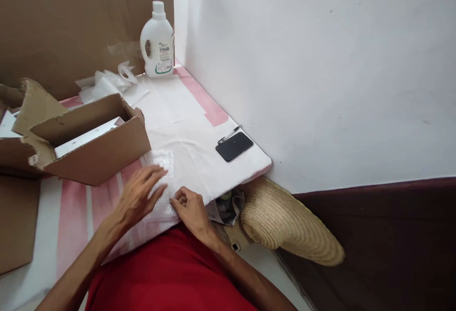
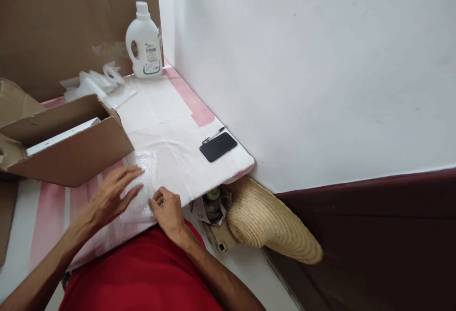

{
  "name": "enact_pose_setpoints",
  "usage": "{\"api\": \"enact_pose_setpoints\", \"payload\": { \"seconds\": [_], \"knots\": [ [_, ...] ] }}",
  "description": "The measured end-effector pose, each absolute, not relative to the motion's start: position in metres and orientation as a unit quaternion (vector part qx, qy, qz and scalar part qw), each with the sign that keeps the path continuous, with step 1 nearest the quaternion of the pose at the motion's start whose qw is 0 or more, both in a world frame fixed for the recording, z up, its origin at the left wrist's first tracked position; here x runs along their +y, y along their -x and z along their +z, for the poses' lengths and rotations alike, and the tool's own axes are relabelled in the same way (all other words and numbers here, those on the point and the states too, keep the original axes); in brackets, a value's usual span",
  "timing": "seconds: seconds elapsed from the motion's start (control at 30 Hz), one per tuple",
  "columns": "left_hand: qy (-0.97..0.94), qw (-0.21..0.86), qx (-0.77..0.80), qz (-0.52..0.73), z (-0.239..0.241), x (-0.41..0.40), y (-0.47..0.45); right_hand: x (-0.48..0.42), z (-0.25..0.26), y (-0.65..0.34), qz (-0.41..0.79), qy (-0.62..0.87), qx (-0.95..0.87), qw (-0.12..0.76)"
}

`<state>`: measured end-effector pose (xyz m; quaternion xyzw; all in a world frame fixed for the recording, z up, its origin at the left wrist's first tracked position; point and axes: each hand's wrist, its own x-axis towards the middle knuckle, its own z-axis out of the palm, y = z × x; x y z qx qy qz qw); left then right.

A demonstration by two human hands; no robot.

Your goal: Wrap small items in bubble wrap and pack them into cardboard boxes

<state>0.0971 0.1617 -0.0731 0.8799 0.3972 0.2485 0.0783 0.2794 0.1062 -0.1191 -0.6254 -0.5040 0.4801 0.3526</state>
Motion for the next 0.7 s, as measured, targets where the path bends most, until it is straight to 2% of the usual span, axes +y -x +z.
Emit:
{"api": "enact_pose_setpoints", "payload": {
  "seconds": [0.1, 0.23, 0.3, 0.37, 0.47, 0.57, 0.7],
  "knots": [
    [-0.905, 0.083, 0.363, 0.205, -0.088, 0.121, -0.08, 0.111, -0.119, -0.281, 0.502, 0.626, -0.497, 0.33],
    [-0.915, 0.034, 0.362, 0.177, -0.113, 0.101, -0.065, 0.111, -0.12, -0.284, 0.538, 0.615, -0.48, 0.321],
    [-0.917, 0.012, 0.359, 0.175, -0.118, 0.1, -0.063, 0.108, -0.12, -0.291, 0.472, 0.609, -0.53, 0.353],
    [-0.921, -0.002, 0.352, 0.169, -0.118, 0.102, -0.063, 0.106, -0.12, -0.302, 0.353, 0.569, -0.644, 0.371],
    [-0.928, -0.011, 0.339, 0.157, -0.117, 0.104, -0.062, 0.11, -0.121, -0.318, 0.231, 0.439, -0.822, 0.28],
    [-0.929, -0.011, 0.327, 0.174, -0.116, 0.107, -0.06, 0.119, -0.124, -0.327, 0.205, 0.351, -0.895, 0.186],
    [-0.896, 0.084, 0.367, 0.236, -0.107, 0.11, -0.058, 0.128, -0.128, -0.33, 0.241, 0.332, -0.888, 0.209]
  ]
}}
